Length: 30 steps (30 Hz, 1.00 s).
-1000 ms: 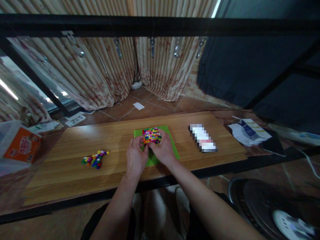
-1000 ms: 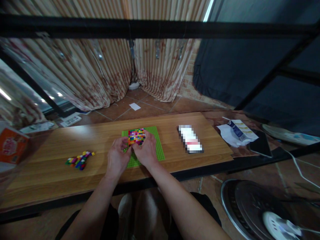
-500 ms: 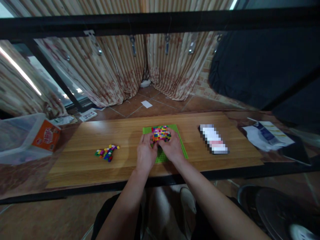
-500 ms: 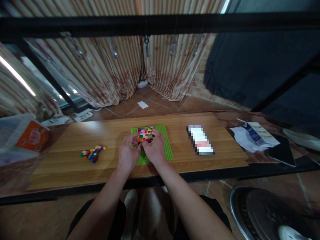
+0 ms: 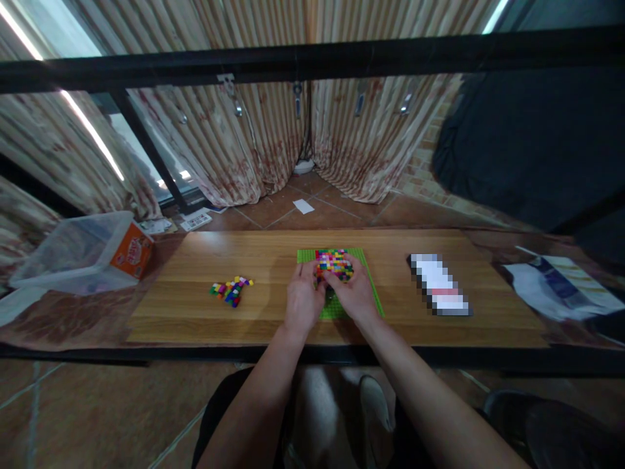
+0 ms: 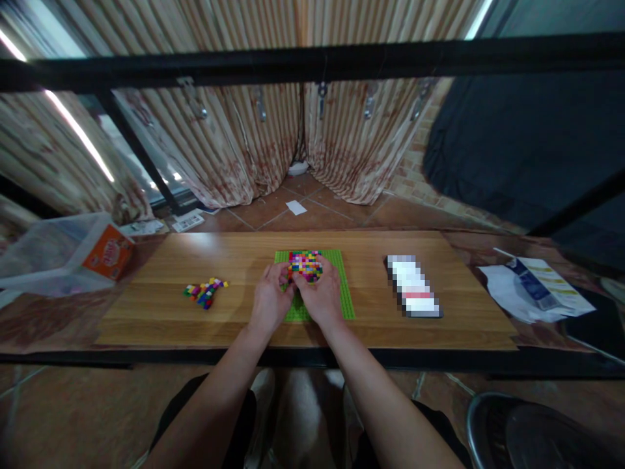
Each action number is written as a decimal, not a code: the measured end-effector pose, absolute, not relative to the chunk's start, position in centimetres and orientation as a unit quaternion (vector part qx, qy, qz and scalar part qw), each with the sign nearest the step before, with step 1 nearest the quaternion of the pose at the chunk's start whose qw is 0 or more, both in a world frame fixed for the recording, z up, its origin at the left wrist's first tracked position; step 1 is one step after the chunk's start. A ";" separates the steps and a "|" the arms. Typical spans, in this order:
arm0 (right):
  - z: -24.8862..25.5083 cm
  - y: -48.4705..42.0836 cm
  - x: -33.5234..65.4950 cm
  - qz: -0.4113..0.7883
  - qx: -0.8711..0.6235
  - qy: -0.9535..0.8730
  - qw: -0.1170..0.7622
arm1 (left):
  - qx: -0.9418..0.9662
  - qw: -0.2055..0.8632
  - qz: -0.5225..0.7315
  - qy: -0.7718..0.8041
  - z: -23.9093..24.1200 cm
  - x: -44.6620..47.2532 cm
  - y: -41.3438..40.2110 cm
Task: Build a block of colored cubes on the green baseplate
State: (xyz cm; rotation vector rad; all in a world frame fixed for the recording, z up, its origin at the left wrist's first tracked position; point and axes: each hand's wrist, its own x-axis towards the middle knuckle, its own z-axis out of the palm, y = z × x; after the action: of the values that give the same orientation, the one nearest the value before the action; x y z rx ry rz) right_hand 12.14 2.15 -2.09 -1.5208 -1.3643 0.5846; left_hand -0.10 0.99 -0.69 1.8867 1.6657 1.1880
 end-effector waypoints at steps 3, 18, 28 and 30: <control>-2.0 2.1 11.8 0.228 -0.638 -0.557 0.481 | 0.667 0.178 0.419 0.589 -0.6 -0.1 0.9; -2.8 2.8 12.4 0.260 -0.625 -0.552 0.487 | 0.669 0.176 0.363 0.625 -0.5 -2.2 0.6; -3.4 3.8 14.1 0.287 -0.613 -0.533 0.507 | 0.592 0.008 0.139 0.794 0.5 -12.0 0.8; -3.7 4.1 14.4 0.308 -0.603 -0.524 0.517 | 0.605 0.002 0.121 0.787 0.3 -12.5 0.8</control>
State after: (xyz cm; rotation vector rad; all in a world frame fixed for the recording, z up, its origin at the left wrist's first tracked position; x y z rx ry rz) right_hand 14.40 4.14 -3.68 -1.4476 -1.2570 0.7388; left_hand -12.48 0.79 0.28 1.8990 2.4690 0.3794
